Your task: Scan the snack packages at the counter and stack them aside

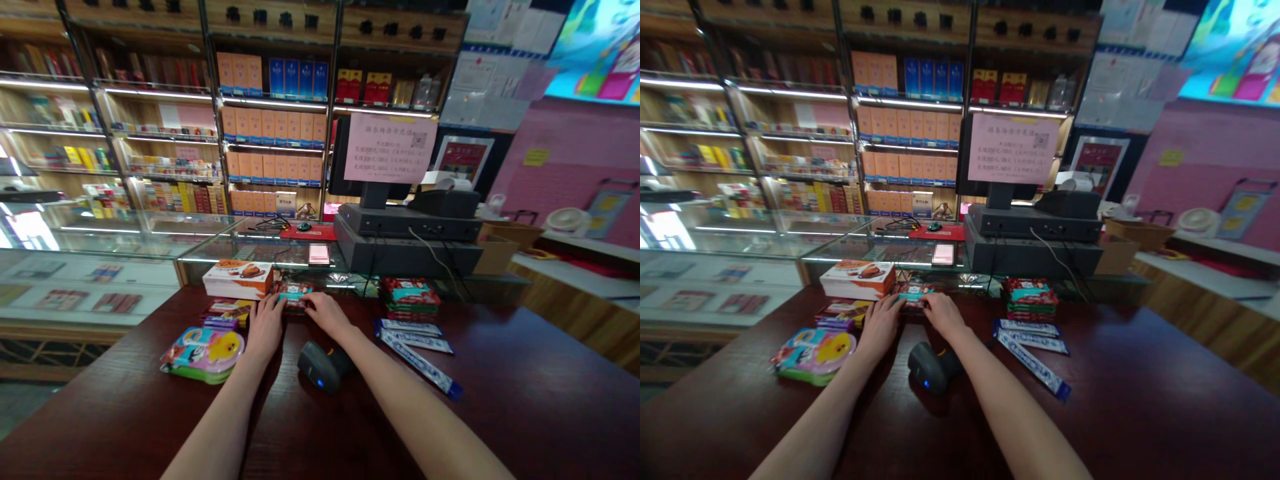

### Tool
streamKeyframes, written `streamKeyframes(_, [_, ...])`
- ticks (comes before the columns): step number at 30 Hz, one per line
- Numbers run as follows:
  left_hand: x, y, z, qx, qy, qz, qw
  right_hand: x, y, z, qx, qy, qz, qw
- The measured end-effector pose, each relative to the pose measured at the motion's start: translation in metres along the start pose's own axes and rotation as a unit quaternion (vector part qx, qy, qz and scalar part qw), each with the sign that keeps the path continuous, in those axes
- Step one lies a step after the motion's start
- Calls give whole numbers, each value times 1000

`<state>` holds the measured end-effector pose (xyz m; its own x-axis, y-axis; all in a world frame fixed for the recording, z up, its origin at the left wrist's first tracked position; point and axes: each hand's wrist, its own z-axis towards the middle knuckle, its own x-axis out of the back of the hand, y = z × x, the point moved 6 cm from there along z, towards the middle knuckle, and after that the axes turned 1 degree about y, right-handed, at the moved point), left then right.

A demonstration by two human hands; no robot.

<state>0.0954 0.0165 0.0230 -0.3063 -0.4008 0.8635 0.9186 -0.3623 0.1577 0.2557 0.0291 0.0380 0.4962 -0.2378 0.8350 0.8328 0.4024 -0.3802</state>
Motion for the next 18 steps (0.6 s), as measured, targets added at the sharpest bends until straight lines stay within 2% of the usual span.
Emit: streamKeyframes(18, [-1,-3,0,8,-17,7,1000,-4,2,5,8,-8,-5,1000])
